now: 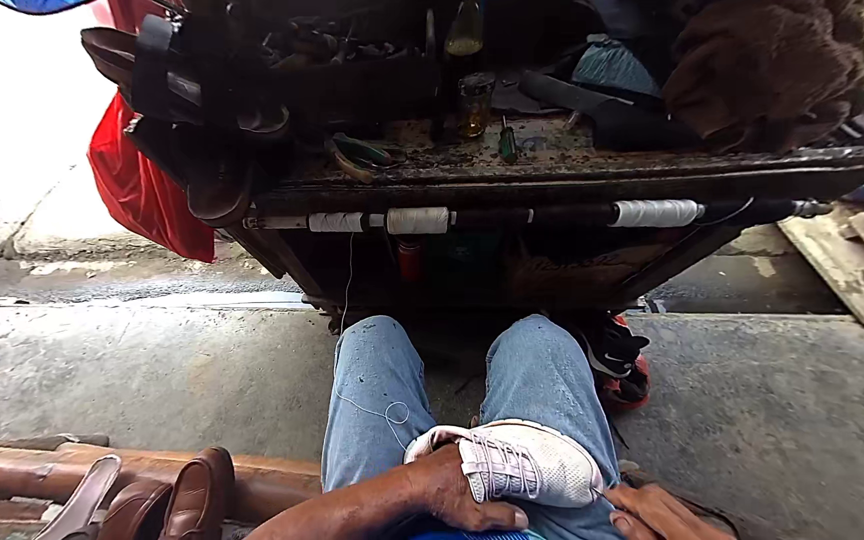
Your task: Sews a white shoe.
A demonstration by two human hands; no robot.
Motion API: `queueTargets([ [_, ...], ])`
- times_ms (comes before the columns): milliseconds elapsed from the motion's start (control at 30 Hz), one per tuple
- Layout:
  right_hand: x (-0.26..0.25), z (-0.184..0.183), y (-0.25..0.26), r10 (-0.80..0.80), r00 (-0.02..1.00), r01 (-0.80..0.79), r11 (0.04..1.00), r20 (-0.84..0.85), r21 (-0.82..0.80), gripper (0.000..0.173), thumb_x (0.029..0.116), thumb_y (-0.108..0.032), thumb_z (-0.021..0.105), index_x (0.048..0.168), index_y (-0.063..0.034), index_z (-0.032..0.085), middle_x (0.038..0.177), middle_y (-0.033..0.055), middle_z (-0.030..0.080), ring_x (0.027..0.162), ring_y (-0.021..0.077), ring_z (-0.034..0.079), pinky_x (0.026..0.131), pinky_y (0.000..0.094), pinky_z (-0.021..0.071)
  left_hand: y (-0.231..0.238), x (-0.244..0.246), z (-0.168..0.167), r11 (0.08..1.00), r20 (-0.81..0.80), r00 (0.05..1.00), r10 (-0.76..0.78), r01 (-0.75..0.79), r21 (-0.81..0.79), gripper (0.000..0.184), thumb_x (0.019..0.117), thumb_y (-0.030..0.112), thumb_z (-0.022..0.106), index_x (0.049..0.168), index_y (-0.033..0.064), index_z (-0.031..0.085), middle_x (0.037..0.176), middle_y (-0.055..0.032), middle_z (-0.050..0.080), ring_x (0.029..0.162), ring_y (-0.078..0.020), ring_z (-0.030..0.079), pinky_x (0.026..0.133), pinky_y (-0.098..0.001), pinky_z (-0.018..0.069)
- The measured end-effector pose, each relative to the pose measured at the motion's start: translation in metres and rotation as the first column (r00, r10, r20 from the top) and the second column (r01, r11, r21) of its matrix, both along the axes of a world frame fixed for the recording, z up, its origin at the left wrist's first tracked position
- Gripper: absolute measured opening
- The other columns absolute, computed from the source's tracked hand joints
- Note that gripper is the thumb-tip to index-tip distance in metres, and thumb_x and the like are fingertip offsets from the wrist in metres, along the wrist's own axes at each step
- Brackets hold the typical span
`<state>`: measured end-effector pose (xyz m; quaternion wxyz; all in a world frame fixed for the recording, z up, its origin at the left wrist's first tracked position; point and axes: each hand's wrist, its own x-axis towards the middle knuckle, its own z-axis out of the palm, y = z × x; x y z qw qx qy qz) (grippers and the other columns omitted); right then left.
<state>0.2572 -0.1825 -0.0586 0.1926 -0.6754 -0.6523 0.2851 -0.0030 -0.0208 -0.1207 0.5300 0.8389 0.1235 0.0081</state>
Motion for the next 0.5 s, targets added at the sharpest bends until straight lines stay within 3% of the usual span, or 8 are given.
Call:
queueTargets([
  [100, 0.006, 0.005, 0.009, 0.08, 0.989, -0.081, 0.997, 0.125, 0.009, 0.026, 0.103, -0.019, 0.053, 0.11, -0.004, 0.072, 0.102, 0.018, 0.07, 0.084, 0.0325, 0.071, 0.066, 0.0502, 0.0582, -0.003, 0.001, 0.001, 0.999, 0.008, 0.999, 0.047, -0.047, 0.024, 0.041, 0.0987, 0.043, 0.063, 0.119, 0.0082, 0.071, 0.119, -0.0107, 0.072, 0.118, -0.02, 0.066, 0.105, -0.0478, 0.0498],
  [167, -0.001, -0.004, 0.014, 0.055, 0.979, -0.077, 0.991, 0.196, 0.108, 0.027, 0.0991, -0.027, 0.048, 0.099, -0.0108, 0.07, 0.092, 0.0073, 0.069, 0.075, 0.0213, 0.069, 0.059, 0.0398, 0.0577, -0.007, 0.002, 0.003, 0.996, 0.006, 0.996, 0.084, -0.084, 0.035, 0.04, 0.0984, 0.046, 0.064, 0.117, 0.0121, 0.073, 0.117, -0.0066, 0.074, 0.116, -0.0155, 0.067, 0.105, -0.0449, 0.0513],
  [300, -0.009, 0.0, 0.031, 0.049, 0.991, -0.055, 0.997, 0.122, 0.05, 0.027, 0.1044, -0.025, 0.048, 0.097, -0.0063, 0.065, 0.084, 0.009, 0.065, 0.071, 0.0224, 0.066, 0.062, 0.0411, 0.055, -0.009, -0.001, 0.0, 0.985, 0.023, 0.986, 0.166, -0.166, 0.039, 0.036, 0.0984, 0.047, 0.063, 0.111, 0.016, 0.076, 0.111, -0.0013, 0.075, 0.111, -0.0092, 0.068, 0.103, -0.0404, 0.0533],
  [500, -0.007, -0.025, 0.015, -0.094, 0.973, 0.032, 0.958, 0.21, 0.284, 0.032, 0.1079, -0.033, 0.05, 0.1, -0.0106, 0.071, 0.075, 0.005, 0.067, 0.064, 0.0199, 0.066, 0.052, 0.0382, 0.0514, -0.01, -0.006, -0.006, 0.969, 0.122, 0.962, 0.243, -0.236, -0.066, 0.032, 0.0973, 0.043, 0.068, 0.109, 0.0137, 0.075, 0.106, 0.0032, 0.075, 0.105, -0.0003, 0.067, 0.1, -0.0279, 0.0542],
])
